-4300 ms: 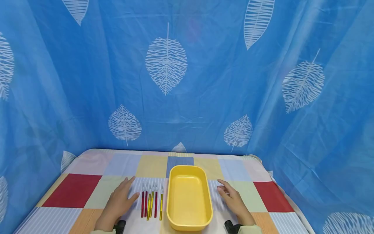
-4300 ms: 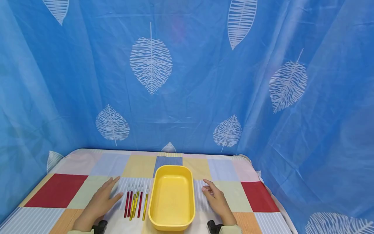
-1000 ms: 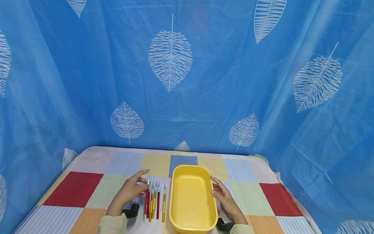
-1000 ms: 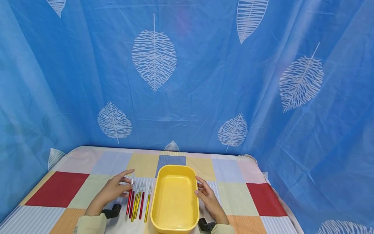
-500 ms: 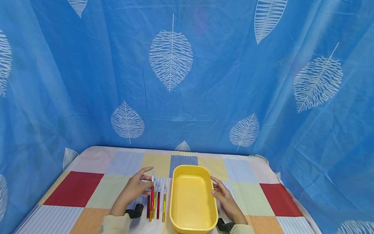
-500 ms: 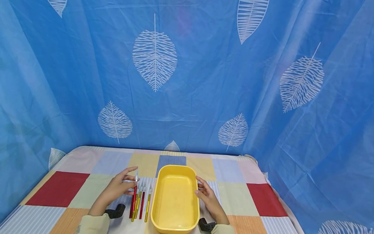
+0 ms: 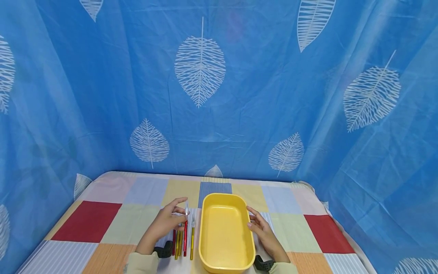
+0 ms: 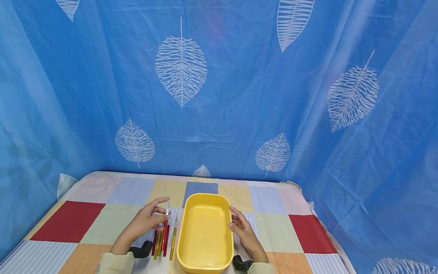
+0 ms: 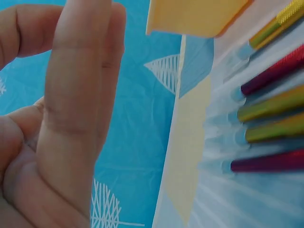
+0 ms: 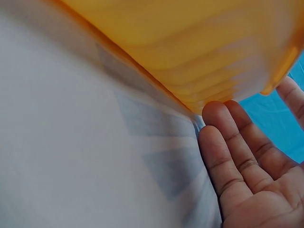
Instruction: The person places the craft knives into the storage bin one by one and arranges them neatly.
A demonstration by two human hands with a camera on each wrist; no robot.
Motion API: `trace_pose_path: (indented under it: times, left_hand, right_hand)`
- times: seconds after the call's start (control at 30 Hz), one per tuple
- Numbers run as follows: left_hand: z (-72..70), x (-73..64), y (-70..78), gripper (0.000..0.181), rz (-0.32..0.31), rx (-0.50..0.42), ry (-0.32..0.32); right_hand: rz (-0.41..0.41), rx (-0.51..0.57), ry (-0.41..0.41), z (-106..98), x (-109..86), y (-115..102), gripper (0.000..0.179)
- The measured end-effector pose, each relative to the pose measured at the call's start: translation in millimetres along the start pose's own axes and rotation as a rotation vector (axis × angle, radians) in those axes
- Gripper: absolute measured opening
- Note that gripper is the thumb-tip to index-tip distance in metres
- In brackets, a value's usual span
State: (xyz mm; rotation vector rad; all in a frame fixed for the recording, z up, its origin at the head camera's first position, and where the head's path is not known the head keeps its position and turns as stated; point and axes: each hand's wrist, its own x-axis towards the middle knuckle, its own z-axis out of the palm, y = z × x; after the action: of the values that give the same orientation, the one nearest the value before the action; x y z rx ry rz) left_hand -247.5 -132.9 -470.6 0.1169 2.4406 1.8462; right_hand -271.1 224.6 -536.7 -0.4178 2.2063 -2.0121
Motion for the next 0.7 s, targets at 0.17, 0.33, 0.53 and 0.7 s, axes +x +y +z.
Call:
trace_pose_path:
  times: [0.17,0.33,0.53,0.7]
  left_hand:
    - [4.0,-0.7,2.6,0.061,0.040,-0.021,-0.076]
    - [7.0,-0.4,4.9,0.062,0.057,-0.024,-0.102]
    - [12.1,0.4,7.9,0.062,0.067,-0.025,-0.105]
    - [15.3,0.6,10.0,0.063,0.072,-0.056,-0.134]
  right_hand:
    - [0.011,-0.004,0.007,0,-0.4,-1,0.057]
    - [0.032,-0.007,0.001,1,-0.7,-3,0.057]
    - [0.037,-0.005,0.019,2,-0.4,-4,0.057]
    - [0.036,-0.011,0.034,3,0.0,-2,0.057]
